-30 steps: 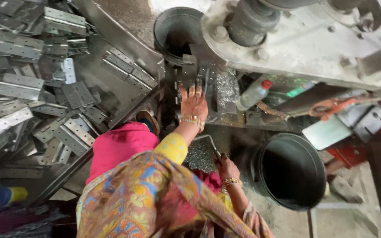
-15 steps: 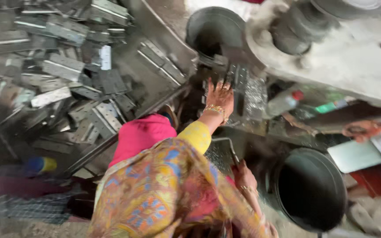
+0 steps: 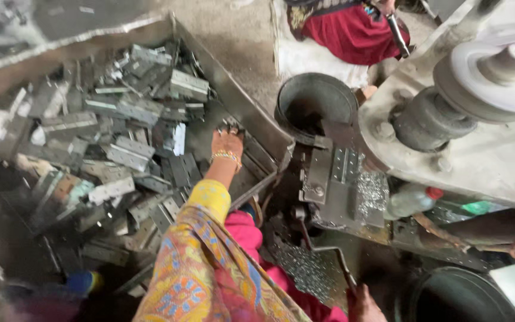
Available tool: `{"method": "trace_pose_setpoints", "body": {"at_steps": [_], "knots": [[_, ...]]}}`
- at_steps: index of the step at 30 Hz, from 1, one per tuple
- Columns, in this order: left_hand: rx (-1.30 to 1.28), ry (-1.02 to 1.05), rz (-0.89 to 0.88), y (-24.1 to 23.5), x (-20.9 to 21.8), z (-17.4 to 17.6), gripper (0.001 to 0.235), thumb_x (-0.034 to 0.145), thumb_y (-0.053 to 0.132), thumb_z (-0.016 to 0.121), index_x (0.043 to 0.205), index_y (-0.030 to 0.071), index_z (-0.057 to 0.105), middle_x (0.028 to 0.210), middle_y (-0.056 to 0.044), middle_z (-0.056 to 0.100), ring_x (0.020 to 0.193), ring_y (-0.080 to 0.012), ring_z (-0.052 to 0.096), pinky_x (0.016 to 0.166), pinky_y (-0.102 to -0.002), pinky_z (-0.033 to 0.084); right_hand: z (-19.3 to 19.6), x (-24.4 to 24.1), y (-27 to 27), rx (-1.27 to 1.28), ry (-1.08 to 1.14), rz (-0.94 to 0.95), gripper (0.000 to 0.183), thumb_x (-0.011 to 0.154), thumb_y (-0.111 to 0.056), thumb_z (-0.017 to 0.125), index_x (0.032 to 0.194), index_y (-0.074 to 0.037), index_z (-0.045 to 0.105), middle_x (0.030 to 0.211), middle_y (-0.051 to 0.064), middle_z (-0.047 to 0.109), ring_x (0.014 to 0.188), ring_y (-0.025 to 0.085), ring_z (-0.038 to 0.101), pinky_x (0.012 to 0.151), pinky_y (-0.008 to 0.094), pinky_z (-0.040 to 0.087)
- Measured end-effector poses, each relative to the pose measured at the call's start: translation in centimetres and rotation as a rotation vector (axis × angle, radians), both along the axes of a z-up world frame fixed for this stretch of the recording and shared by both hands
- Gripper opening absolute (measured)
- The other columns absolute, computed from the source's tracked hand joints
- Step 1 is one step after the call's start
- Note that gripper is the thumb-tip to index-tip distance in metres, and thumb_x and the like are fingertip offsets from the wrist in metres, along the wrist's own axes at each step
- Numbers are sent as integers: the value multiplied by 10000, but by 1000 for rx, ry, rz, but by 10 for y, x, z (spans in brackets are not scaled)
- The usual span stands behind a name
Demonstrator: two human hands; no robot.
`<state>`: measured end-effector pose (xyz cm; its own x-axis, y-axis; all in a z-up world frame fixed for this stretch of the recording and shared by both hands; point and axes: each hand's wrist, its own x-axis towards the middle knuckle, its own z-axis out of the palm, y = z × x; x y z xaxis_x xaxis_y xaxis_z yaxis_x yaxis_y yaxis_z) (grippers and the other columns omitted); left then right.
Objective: The person picks up metal hinges from a tray and places them into a machine for processing, then removes the finished pieces and places them into a bucket.
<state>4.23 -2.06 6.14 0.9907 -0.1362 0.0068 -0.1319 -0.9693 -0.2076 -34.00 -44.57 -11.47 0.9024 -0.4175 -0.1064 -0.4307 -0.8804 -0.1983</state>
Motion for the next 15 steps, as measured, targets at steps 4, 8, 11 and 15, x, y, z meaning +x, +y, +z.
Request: {"method": "trace_pose_setpoints", "body": {"at_steps": [4, 8, 11, 15], "knots": [[-50, 56, 113, 11, -6, 6, 575, 757, 292, 770, 1296, 141, 638, 1427, -75, 540, 1331, -295, 499, 1070, -520, 386, 3, 15, 13, 37, 2, -46, 423, 832, -527, 715, 1101, -212, 632, 808, 177, 751, 751, 423, 734, 666, 568, 563], [-274, 36, 185, 35, -48, 7, 566, 722, 313, 811, 1228, 108, 660, 1332, -105, 593, 1263, -296, 553, 1014, -489, 471, 9, 18, 12, 122, -72, -39, 473, 772, -486, 770, 1138, -220, 632, 807, 191, 751, 761, 429, 739, 692, 554, 585], [-385, -27, 203, 22, -63, -21, 302, 833, 199, 701, 1125, 128, 719, 1299, -143, 614, 1241, -351, 587, 987, -472, 522, 24, 17, 16, 132, -128, -53, 561, 738, -448, 801, 1223, -229, 622, 802, 209, 752, 771, 438, 741, 716, 552, 594], [-486, -202, 112, 2, -75, -36, 289, 882, 113, 634, 1162, 119, 705, 1225, -180, 666, 1103, -361, 678, 921, -465, 577, 46, 1, 20, 39, -2, -47, 420, 853, -514, 694, 1159, -233, 629, 895, 167, 770, 850, 406, 752, 744, 548, 595]]}}
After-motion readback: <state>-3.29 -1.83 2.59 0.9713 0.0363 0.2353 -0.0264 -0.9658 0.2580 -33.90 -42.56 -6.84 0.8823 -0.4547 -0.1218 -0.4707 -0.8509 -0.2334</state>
